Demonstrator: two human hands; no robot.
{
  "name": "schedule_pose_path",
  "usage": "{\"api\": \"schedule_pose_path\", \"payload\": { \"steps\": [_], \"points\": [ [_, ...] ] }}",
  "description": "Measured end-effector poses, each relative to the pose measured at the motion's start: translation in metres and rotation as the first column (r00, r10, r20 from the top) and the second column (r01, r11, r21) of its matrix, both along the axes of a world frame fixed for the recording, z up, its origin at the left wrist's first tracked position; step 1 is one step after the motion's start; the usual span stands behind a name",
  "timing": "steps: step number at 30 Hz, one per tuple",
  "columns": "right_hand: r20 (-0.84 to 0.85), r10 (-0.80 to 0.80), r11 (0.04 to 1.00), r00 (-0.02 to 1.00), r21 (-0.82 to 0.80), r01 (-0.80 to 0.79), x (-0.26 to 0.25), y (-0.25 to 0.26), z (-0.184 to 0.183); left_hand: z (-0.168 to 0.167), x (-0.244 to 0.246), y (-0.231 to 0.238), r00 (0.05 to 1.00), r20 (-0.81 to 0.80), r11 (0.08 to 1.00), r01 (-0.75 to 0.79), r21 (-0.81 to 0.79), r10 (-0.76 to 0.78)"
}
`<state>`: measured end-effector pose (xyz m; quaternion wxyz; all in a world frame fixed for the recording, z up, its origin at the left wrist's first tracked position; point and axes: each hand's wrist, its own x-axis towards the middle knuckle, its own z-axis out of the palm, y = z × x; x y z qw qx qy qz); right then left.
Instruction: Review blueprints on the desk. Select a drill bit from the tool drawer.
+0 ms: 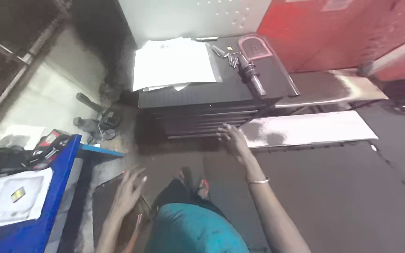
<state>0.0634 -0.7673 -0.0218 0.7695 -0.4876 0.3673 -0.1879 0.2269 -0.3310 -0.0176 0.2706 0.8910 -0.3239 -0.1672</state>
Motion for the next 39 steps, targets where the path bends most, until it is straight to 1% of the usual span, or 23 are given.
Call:
{"api": "schedule_pose_path", "payload": {
  "steps": [1, 2, 3, 4, 5, 7, 9, 11, 13, 15, 16, 19, 20, 21, 23, 24, 25, 28, 30, 32, 35, 37, 39],
  "points": [
    [-0.007, -0.078, 0.997, 0.997, 0.027, 0.078, 0.006, -0.011, 0.0, 0.013, 0.023, -0.028, 0.998, 0.051, 0.998, 0.046, -0.05, -0.043],
    [-0.032, -0.144, 0.989, 0.989, 0.019, 0.144, 0.011, -0.019, 0.0, 0.024, 0.045, -0.056, 0.991, 0.112, 0.989, 0.091, -0.113, -0.078],
    [-0.056, -0.183, 0.983, 0.981, -0.031, 0.181, 0.016, -0.026, -0.001, 0.035, 0.067, -0.084, 0.979, 0.174, 0.976, 0.136, -0.171, -0.106],
    [-0.07, -0.199, 0.975, 0.978, -0.113, 0.19, 0.02, -0.032, 0.0, 0.045, 0.089, -0.112, 0.965, 0.227, 0.955, 0.184, -0.232, -0.131],
    [-0.07, -0.194, 0.957, 0.979, -0.231, 0.173, 0.025, -0.037, 0.003, 0.054, 0.11, -0.139, 0.95, 0.27, 0.927, 0.236, -0.291, -0.157],
    [-0.058, -0.146, 0.893, 0.988, -0.438, 0.106, 0.036, -0.045, 0.016, 0.063, 0.151, -0.184, 0.921, 0.316, 0.868, 0.339, -0.363, -0.227],
    [-0.026, -0.073, 0.811, 0.997, -0.583, 0.044, 0.054, -0.058, 0.045, 0.063, 0.181, -0.222, 0.904, 0.287, 0.812, 0.415, -0.411, -0.317],
    [0.038, -0.018, 0.688, 0.999, -0.725, 0.04, 0.084, -0.081, 0.078, 0.055, 0.204, -0.262, 0.89, 0.261, 0.77, 0.455, -0.448, -0.375],
    [0.114, 0.001, 0.548, 0.993, -0.831, 0.095, 0.114, -0.104, 0.1, 0.044, 0.21, -0.29, 0.896, 0.202, 0.788, 0.444, -0.426, -0.395],
    [0.177, 0.01, 0.446, 0.984, -0.882, 0.154, 0.141, -0.127, 0.104, 0.027, 0.212, -0.313, 0.914, 0.182, 0.828, 0.405, -0.387, -0.362],
    [0.176, -0.01, 0.438, 0.984, -0.884, 0.162, 0.148, -0.136, 0.096, 0.022, 0.207, -0.317, 0.92, 0.201, 0.849, 0.388, -0.359, -0.336],
    [0.107, -0.189, 0.507, 0.976, -0.84, 0.191, 0.165, -0.154, 0.043, 0.021, 0.203, -0.317, 0.901, 0.251, 0.863, 0.419, -0.282, -0.355],
    [0.067, -0.225, 0.517, 0.972, -0.837, 0.177, 0.167, -0.155, 0.036, 0.023, 0.204, -0.314, 0.898, 0.243, 0.862, 0.427, -0.274, -0.368],
    [0.025, -0.248, 0.492, 0.969, -0.858, 0.148, 0.17, -0.155, 0.031, 0.024, 0.205, -0.313, 0.902, 0.23, 0.869, 0.419, -0.263, -0.365],
    [-0.07, -0.249, 0.401, 0.966, -0.916, 0.036, 0.171, -0.151, 0.03, 0.026, 0.202, -0.314, 0.923, 0.2, 0.886, 0.376, -0.273, -0.33],
    [-0.109, -0.239, 0.368, 0.965, -0.93, -0.014, 0.171, -0.15, 0.031, 0.025, 0.201, -0.316, 0.929, 0.193, 0.893, 0.361, -0.268, -0.317],
    [-0.145, -0.235, 0.359, 0.961, -0.932, -0.052, 0.172, -0.15, 0.031, 0.024, 0.199, -0.315, 0.932, 0.177, 0.903, 0.354, -0.244, -0.317],
    [-0.231, -0.2, 0.393, 0.952, -0.909, -0.138, 0.174, -0.15, 0.035, 0.025, 0.202, -0.311, 0.913, 0.104, 0.889, 0.408, -0.209, -0.395],
    [-0.255, -0.166, 0.412, 0.953, -0.895, -0.168, 0.175, -0.152, 0.036, 0.025, 0.201, -0.3, 0.913, 0.038, 0.898, 0.406, -0.17, -0.405],
    [-0.27, -0.136, 0.424, 0.953, -0.885, -0.19, 0.174, -0.154, 0.036, 0.026, 0.196, -0.28, 0.917, -0.099, 0.921, 0.376, -0.105, -0.386],
    [-0.287, -0.093, 0.48, 0.953, -0.852, -0.21, 0.173, -0.156, 0.035, 0.021, 0.192, -0.273, 0.86, -0.198, 0.881, 0.472, -0.042, -0.47],
    [-0.275, -0.083, 0.512, 0.958, -0.836, -0.196, 0.174, -0.156, 0.036, 0.024, 0.194, -0.279, 0.818, -0.284, 0.866, 0.483, -0.132, -0.5],
    [-0.287, -0.089, 0.522, 0.954, -0.829, -0.201, 0.176, -0.155, 0.038, 0.036, 0.207, -0.3, 0.77, -0.339, 0.842, 0.498, -0.208, -0.54]
  ]
}}
